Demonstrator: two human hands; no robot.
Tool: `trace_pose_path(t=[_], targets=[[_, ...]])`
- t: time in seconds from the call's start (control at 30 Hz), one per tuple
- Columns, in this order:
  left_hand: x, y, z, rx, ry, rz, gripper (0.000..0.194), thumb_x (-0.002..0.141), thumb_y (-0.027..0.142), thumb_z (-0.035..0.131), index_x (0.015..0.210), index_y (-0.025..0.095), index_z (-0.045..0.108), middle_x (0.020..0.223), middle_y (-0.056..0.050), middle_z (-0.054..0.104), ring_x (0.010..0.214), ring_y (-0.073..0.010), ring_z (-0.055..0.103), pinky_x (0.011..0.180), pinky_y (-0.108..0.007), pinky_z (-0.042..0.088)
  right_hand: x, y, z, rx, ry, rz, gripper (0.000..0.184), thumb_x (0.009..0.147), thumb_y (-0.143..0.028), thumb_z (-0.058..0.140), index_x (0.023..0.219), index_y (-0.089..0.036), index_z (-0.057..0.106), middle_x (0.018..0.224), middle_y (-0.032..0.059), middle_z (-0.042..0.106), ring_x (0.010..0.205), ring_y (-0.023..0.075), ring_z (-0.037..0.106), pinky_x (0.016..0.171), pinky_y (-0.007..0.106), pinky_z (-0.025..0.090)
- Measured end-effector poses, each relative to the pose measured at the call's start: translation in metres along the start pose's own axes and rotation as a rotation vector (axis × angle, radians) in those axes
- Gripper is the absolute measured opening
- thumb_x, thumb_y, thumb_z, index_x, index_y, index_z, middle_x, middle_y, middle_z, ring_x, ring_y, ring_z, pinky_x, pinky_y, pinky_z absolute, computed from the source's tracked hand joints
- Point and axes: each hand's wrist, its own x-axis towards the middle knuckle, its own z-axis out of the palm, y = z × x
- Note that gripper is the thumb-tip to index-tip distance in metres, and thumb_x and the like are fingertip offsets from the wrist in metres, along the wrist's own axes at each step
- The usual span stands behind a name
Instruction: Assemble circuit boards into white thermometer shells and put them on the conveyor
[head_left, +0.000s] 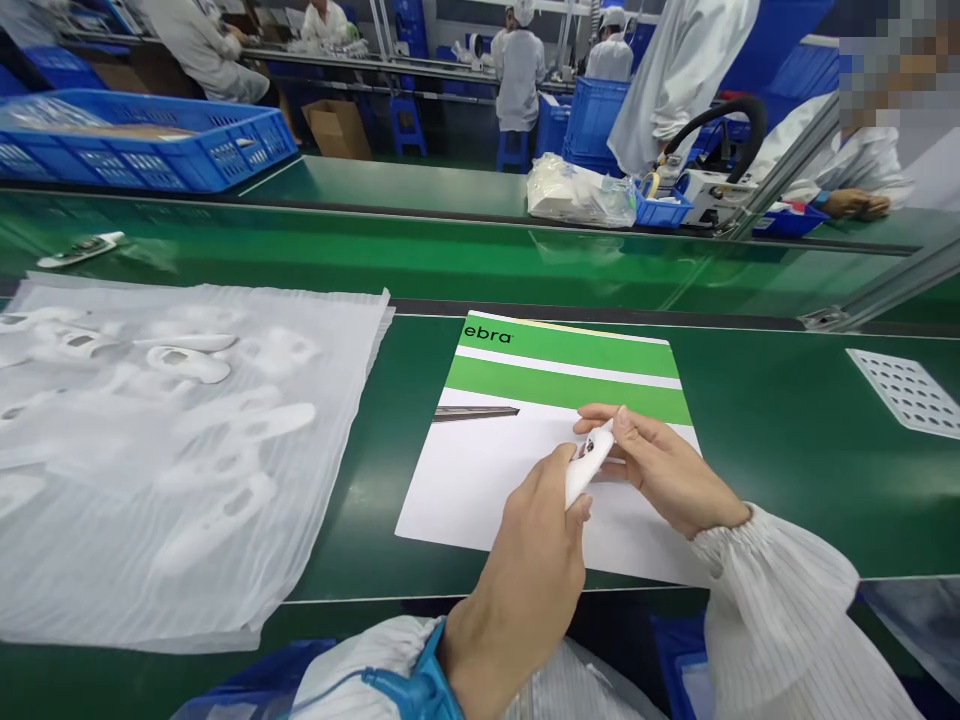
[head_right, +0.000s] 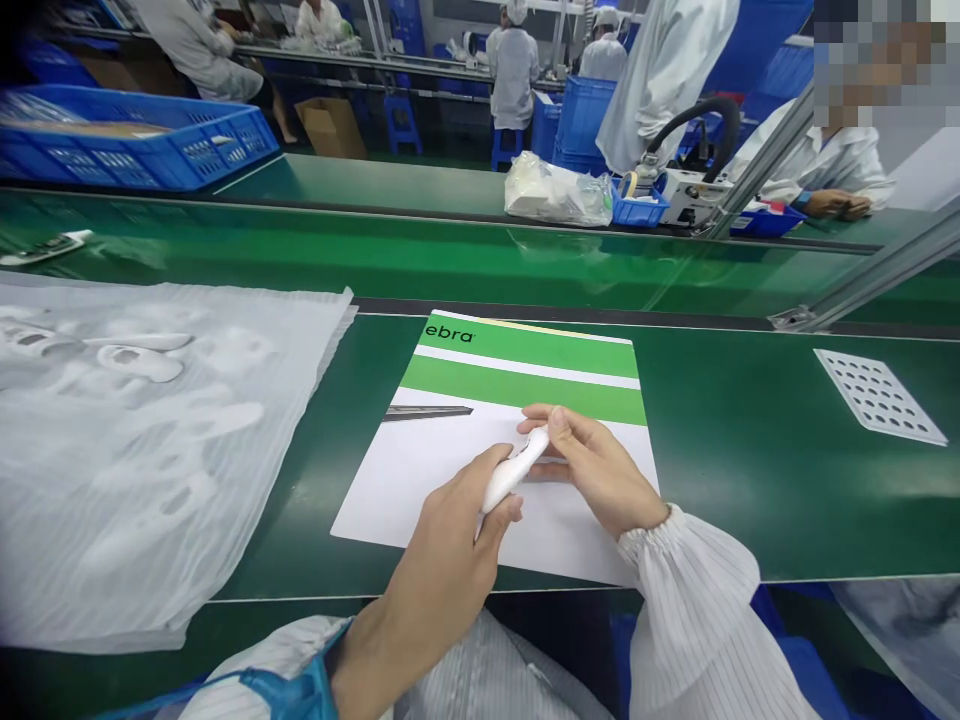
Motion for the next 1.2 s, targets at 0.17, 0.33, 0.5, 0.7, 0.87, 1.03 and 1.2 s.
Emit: trace_pose_path(t=[0.17, 0.33, 0.5, 0.7, 0.87, 1.03, 1.2], targets=[[-0.003, -0.007, 0.011, 0.139, 0.141, 0.17, 0.031, 0.096, 0.027, 0.051, 0.127, 0.03, 0.053, 0.107, -0.001, 0.064, 0.091, -0.0168, 0.06, 0.077, -0.029, 0.048, -0.008, 0.015, 0.0, 0.288, -0.028, 0.068, 0.034, 0.093, -0.05, 0.056, 0.108, -0.021, 0.065, 0.102, 0.0047, 0.061, 0.086, 0.0126, 0.058, 0.075, 0.024, 0.051], [-0.005, -0.013, 0.018, 0.206, 0.183, 0.254, 0.036, 0.092, 0.014, 0.054, 0.125, 0.028, 0.056, 0.09, -0.001, 0.059, 0.075, -0.0143, 0.053, 0.065, -0.025, 0.044, -0.01, 0.018, 0.0, 0.334, -0.033, 0.114, 0.029, 0.093, -0.047, 0.058, 0.104, -0.021, 0.065, 0.096, 0.0025, 0.061, 0.071, 0.008, 0.056, 0.061, 0.018, 0.048], [-0.004, -0.012, 0.021, 0.161, 0.199, 0.217, 0.037, 0.091, 0.012, 0.054, 0.125, 0.029, 0.057, 0.092, -0.001, 0.059, 0.077, -0.0149, 0.055, 0.068, -0.026, 0.044, -0.013, 0.015, 0.007, 0.376, 0.035, 0.141, 0.037, 0.091, -0.051, 0.059, 0.113, -0.023, 0.065, 0.104, 0.0049, 0.064, 0.078, 0.0106, 0.059, 0.06, 0.019, 0.049], [0.034, 0.008, -0.021, 0.197, -0.105, 0.176, 0.028, 0.087, 0.031, 0.064, 0.114, 0.027, 0.066, 0.1, -0.005, 0.067, 0.088, -0.0228, 0.062, 0.073, -0.032, 0.047, -0.013, 0.011, 0.008, 0.398, 0.025, 0.078, 0.068, 0.077, -0.047, 0.077, 0.136, -0.026, 0.052, 0.099, 0.0038, 0.066, 0.085, 0.0151, 0.063, 0.078, 0.027, 0.054], [0.118, 0.011, -0.078, 0.421, -0.177, 0.221, 0.031, 0.081, 0.044, 0.068, 0.101, 0.021, 0.072, 0.093, -0.006, 0.071, 0.082, -0.0238, 0.066, 0.067, -0.031, 0.047, 0.004, -0.005, -0.019, 0.269, 0.255, 0.166, 0.056, 0.08, -0.049, 0.072, 0.128, -0.024, 0.059, 0.093, 0.0054, 0.064, 0.081, 0.0187, 0.063, 0.07, 0.03, 0.057], [0.185, -0.034, -0.095, 0.625, 0.367, 0.236, 0.02, 0.093, 0.024, 0.049, 0.101, 0.015, 0.066, 0.109, -0.014, 0.063, 0.104, -0.0265, 0.057, 0.09, -0.04, 0.044, 0.017, -0.018, -0.05, 0.087, 0.234, 0.146, 0.079, 0.073, -0.044, 0.081, 0.14, -0.023, 0.045, 0.083, 0.0027, 0.061, 0.078, 0.0206, 0.065, 0.071, 0.035, 0.06], [0.191, -0.066, -0.094, 0.661, 0.44, 0.216, 0.021, 0.096, 0.023, 0.044, 0.091, 0.017, 0.064, 0.103, -0.01, 0.06, 0.101, -0.0252, 0.054, 0.088, -0.04, 0.042, 0.062, -0.051, -0.086, -0.224, 0.271, 0.089, 0.093, 0.066, -0.038, 0.085, 0.144, -0.017, 0.038, 0.097, 0.0105, 0.068, 0.091, 0.0278, 0.069, 0.082, 0.043, 0.059]])
